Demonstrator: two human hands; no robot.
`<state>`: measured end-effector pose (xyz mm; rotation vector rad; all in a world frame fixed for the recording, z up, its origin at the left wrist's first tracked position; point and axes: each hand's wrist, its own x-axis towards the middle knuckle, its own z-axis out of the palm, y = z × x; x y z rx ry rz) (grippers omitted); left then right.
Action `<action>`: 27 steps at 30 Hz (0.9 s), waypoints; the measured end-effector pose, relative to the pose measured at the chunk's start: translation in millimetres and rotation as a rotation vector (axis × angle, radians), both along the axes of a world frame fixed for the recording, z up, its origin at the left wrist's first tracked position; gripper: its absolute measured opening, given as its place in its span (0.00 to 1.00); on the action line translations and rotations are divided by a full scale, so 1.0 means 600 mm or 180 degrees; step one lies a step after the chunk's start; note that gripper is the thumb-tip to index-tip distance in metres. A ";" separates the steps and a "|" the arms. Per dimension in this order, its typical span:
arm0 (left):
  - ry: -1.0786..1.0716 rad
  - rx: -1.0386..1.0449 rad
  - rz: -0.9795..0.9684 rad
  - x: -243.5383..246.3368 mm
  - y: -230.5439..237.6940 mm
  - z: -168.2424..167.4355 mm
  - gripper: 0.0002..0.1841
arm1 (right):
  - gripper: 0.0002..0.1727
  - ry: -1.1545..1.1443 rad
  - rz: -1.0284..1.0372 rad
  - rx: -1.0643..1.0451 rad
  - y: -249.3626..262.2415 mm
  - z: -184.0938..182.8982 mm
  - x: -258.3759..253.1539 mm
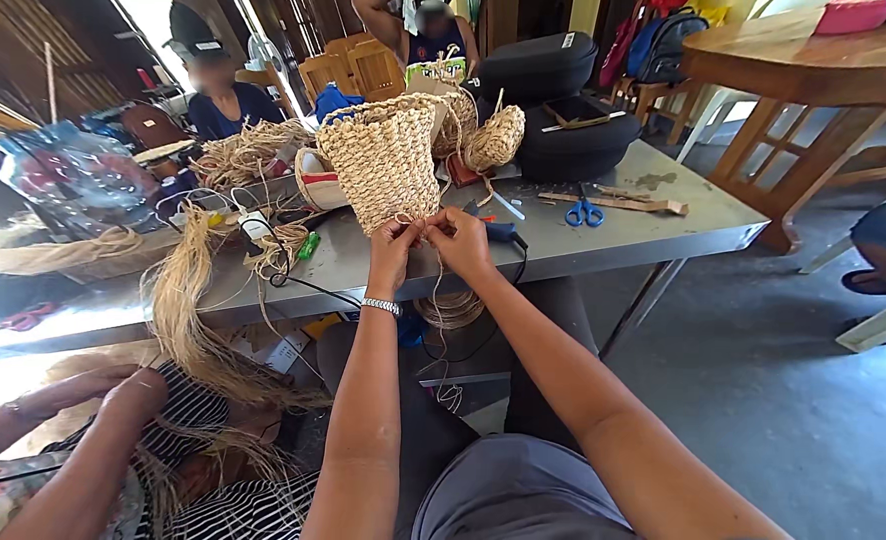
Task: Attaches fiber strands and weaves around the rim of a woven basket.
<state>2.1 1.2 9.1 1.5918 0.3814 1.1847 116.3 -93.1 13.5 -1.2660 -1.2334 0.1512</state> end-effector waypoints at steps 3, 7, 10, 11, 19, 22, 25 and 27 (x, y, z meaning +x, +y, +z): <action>0.0026 0.0006 0.0020 0.000 0.001 0.001 0.05 | 0.08 -0.0042 -0.0018 -0.0006 -0.001 0.000 -0.002; -0.0007 0.0009 0.0038 0.001 0.001 0.001 0.05 | 0.09 -0.0108 -0.0051 -0.0006 0.000 -0.001 -0.003; -0.0037 -0.0015 0.0045 0.001 0.000 0.002 0.04 | 0.09 -0.0120 -0.0092 0.0002 0.001 -0.001 -0.003; -0.0051 -0.0015 0.0029 0.002 0.000 0.002 0.04 | 0.09 -0.0091 -0.0113 0.0047 0.002 -0.002 -0.002; 0.0139 -0.0071 0.0015 -0.016 -0.039 0.008 0.02 | 0.09 0.0051 -0.0112 0.0157 0.002 -0.005 0.002; 0.0169 -0.0085 -0.0083 -0.016 -0.038 0.008 0.02 | 0.09 0.0081 -0.0187 0.0179 0.000 -0.004 0.001; 0.0192 -0.0054 -0.0162 -0.016 -0.036 0.007 0.03 | 0.08 0.0055 -0.0227 0.0205 -0.001 -0.005 -0.001; 0.0217 -0.0057 -0.0147 -0.016 -0.037 0.009 0.02 | 0.08 0.0041 -0.0230 0.0212 0.000 -0.006 -0.001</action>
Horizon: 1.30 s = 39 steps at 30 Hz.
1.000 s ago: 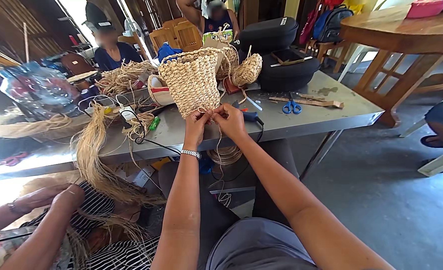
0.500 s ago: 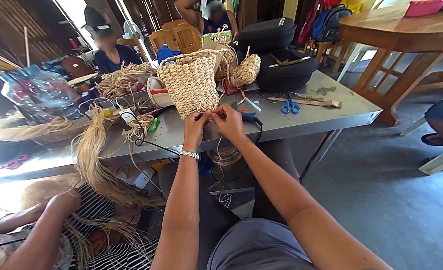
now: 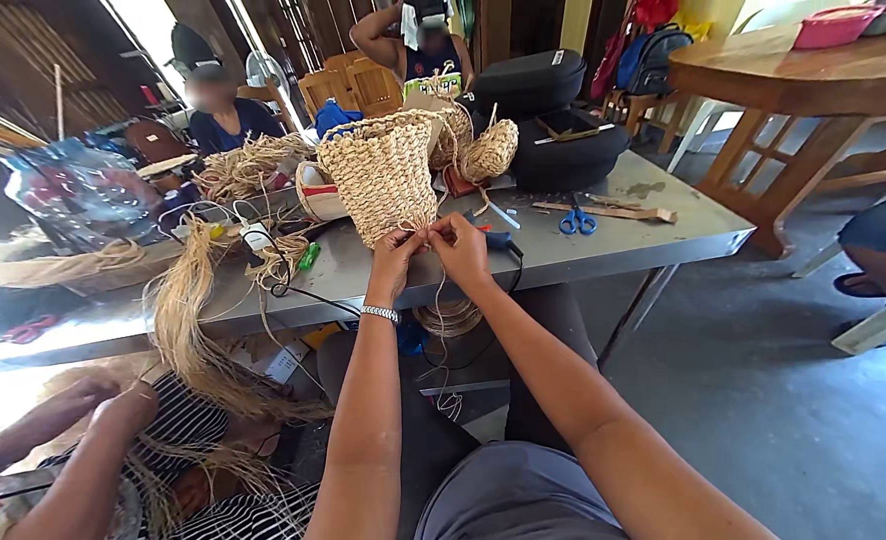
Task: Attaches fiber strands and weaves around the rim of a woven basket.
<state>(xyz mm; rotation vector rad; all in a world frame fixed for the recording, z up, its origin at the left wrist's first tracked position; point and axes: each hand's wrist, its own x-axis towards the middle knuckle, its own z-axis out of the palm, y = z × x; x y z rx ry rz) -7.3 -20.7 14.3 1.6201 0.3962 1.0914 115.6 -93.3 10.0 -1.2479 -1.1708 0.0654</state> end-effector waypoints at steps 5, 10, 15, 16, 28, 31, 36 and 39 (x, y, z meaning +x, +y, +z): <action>-0.0048 -0.0085 -0.0020 -0.003 -0.003 0.001 0.15 | 0.09 -0.0010 -0.0016 -0.0046 0.000 0.001 -0.002; -0.0183 -0.0192 -0.0087 -0.001 0.000 0.000 0.11 | 0.09 0.0056 -0.0032 0.0005 0.000 0.001 -0.001; -0.0158 -0.0019 -0.0030 -0.001 0.003 -0.003 0.09 | 0.10 0.0112 -0.0029 0.0069 0.002 -0.002 -0.001; -0.0145 0.0013 -0.0010 -0.001 0.004 -0.004 0.09 | 0.10 0.0123 -0.0017 0.0054 0.002 -0.001 -0.001; -0.0290 -0.0018 -0.0099 0.013 0.034 -0.006 0.05 | 0.09 0.0177 0.0080 -0.0106 0.005 0.000 0.005; -0.0280 -0.0063 -0.0133 0.016 0.038 -0.006 0.05 | 0.09 0.0173 0.0057 -0.0150 0.005 0.001 0.006; -0.0270 -0.0059 -0.0127 0.016 0.039 -0.007 0.04 | 0.08 0.0142 0.0055 -0.0081 0.004 0.000 0.004; -0.0263 -0.0053 -0.0142 0.015 0.039 -0.007 0.04 | 0.08 0.0140 0.0051 -0.0123 0.005 0.001 0.004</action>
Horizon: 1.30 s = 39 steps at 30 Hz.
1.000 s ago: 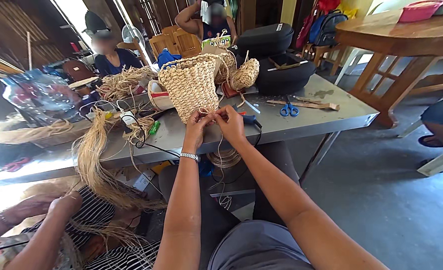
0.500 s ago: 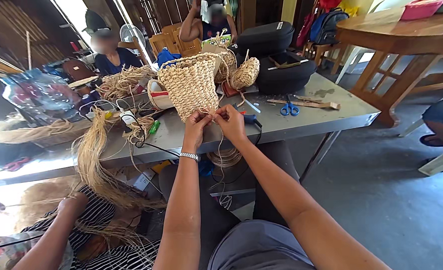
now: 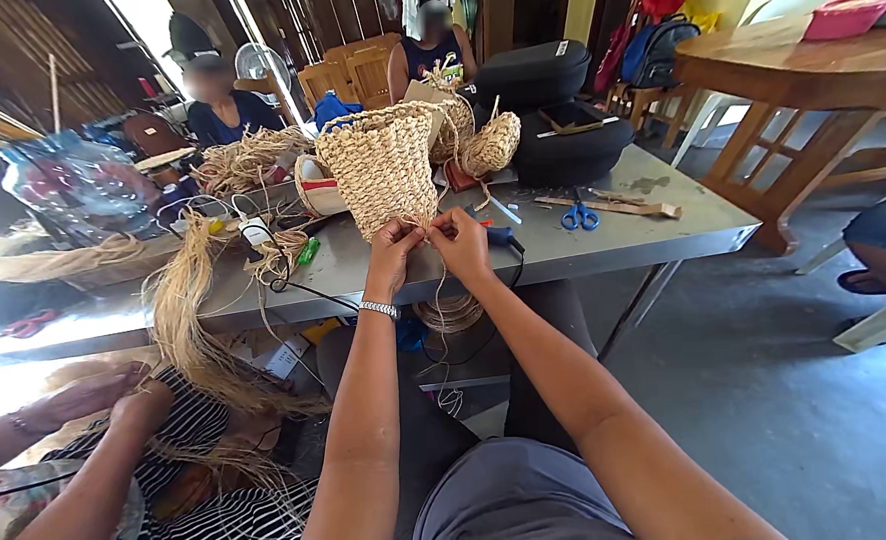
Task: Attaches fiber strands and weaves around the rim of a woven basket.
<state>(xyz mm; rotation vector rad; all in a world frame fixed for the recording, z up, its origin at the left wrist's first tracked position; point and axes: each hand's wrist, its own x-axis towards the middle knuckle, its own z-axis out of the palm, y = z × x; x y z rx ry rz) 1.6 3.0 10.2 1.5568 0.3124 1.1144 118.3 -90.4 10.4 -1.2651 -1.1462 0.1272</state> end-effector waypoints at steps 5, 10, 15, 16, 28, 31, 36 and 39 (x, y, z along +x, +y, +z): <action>0.0003 -0.0014 0.0003 0.001 -0.001 0.000 0.04 | 0.09 0.0019 0.0000 -0.0055 0.001 0.002 0.001; -0.0051 0.0087 0.0001 0.002 -0.001 0.000 0.05 | 0.10 -0.0074 -0.0040 -0.0048 -0.002 0.003 -0.004; -0.0063 0.0091 -0.0045 0.001 -0.003 0.002 0.06 | 0.10 -0.0014 -0.0023 0.0083 -0.001 0.000 -0.003; -0.0065 0.0101 -0.0054 0.002 -0.003 0.002 0.05 | 0.10 -0.0012 -0.0028 0.0090 -0.001 0.000 -0.003; -0.0080 0.0064 0.0000 0.002 -0.001 0.000 0.06 | 0.12 0.0051 -0.0005 0.0062 -0.001 0.001 -0.003; -0.0063 0.0084 0.0026 0.002 0.001 -0.002 0.06 | 0.11 0.0029 -0.0023 0.0025 0.000 0.002 -0.002; -0.0037 0.0075 0.0051 0.001 -0.001 0.000 0.06 | 0.12 0.0104 0.0003 -0.0072 -0.003 0.004 -0.002; -0.0007 0.0092 0.0080 0.002 0.000 0.000 0.07 | 0.11 0.0061 -0.0038 -0.0040 -0.003 0.003 -0.002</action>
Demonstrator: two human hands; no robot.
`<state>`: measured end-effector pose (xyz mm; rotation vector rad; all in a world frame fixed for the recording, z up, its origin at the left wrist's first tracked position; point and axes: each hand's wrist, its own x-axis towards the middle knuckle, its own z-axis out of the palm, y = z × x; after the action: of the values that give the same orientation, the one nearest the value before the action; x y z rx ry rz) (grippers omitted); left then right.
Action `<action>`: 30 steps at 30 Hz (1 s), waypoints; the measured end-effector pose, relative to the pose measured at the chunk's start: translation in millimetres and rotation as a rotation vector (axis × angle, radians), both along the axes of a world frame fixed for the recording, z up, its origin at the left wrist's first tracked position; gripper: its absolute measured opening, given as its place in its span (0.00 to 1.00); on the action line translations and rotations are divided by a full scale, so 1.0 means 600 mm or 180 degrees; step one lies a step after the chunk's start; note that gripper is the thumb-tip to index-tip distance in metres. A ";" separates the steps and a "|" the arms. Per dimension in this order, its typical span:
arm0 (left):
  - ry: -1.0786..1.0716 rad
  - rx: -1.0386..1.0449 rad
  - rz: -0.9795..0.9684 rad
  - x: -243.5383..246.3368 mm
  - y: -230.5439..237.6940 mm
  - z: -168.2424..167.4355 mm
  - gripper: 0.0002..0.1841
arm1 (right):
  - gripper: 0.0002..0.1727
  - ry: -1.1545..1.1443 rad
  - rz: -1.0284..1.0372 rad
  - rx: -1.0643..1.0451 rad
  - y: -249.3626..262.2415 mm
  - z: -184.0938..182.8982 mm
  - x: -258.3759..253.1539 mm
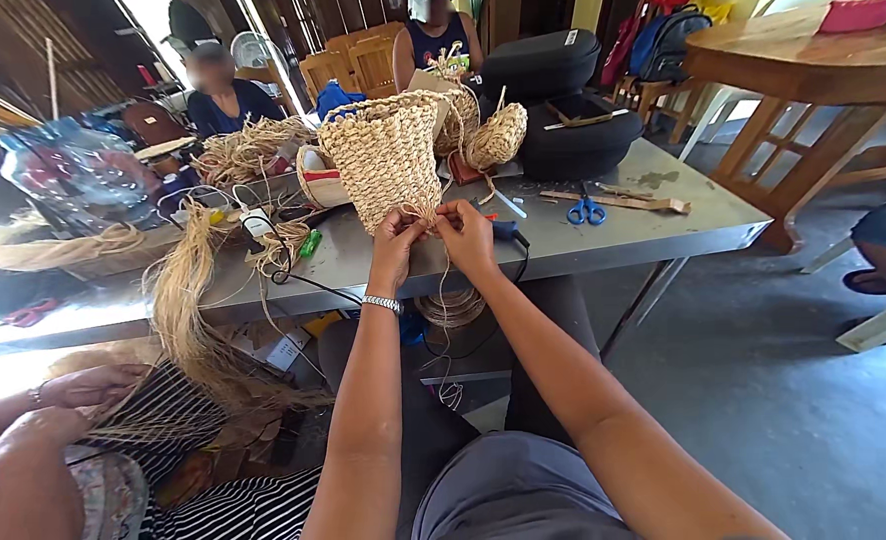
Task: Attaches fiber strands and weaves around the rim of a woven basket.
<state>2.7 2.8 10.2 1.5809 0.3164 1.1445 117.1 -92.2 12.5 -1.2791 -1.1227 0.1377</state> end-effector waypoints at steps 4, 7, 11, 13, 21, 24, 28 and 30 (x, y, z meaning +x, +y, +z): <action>0.0058 0.0008 0.0035 -0.001 -0.001 0.001 0.06 | 0.12 -0.0055 0.0000 0.0023 -0.001 -0.001 -0.001; 0.0054 0.0001 0.0031 -0.001 -0.002 0.002 0.03 | 0.12 -0.0051 0.0000 0.0013 -0.001 0.000 -0.001; 0.0042 0.0001 0.0059 0.000 -0.001 0.001 0.02 | 0.11 -0.0047 0.0007 0.0019 -0.002 0.000 -0.001; 0.0021 -0.0027 0.0082 0.001 0.000 0.001 0.02 | 0.11 -0.0053 0.0030 0.0043 -0.002 0.000 0.000; 0.0027 0.0026 0.0088 0.001 -0.001 0.000 0.03 | 0.09 -0.0055 0.0017 0.0006 0.000 0.001 0.004; 0.0042 0.0050 0.0083 0.001 0.001 -0.001 0.02 | 0.09 -0.0057 0.0010 -0.0078 -0.001 0.002 0.003; 0.0094 0.0043 0.0128 0.003 0.002 -0.002 0.02 | 0.08 -0.0067 0.0023 -0.0146 -0.001 0.002 0.003; 0.0138 0.0043 0.0152 0.002 0.002 -0.002 0.01 | 0.09 -0.0084 0.0029 -0.0229 -0.002 0.004 0.002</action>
<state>4.0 3.8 9.0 1.6191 0.3777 1.1522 118.5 -93.3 15.0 -1.3431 -1.1550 0.1699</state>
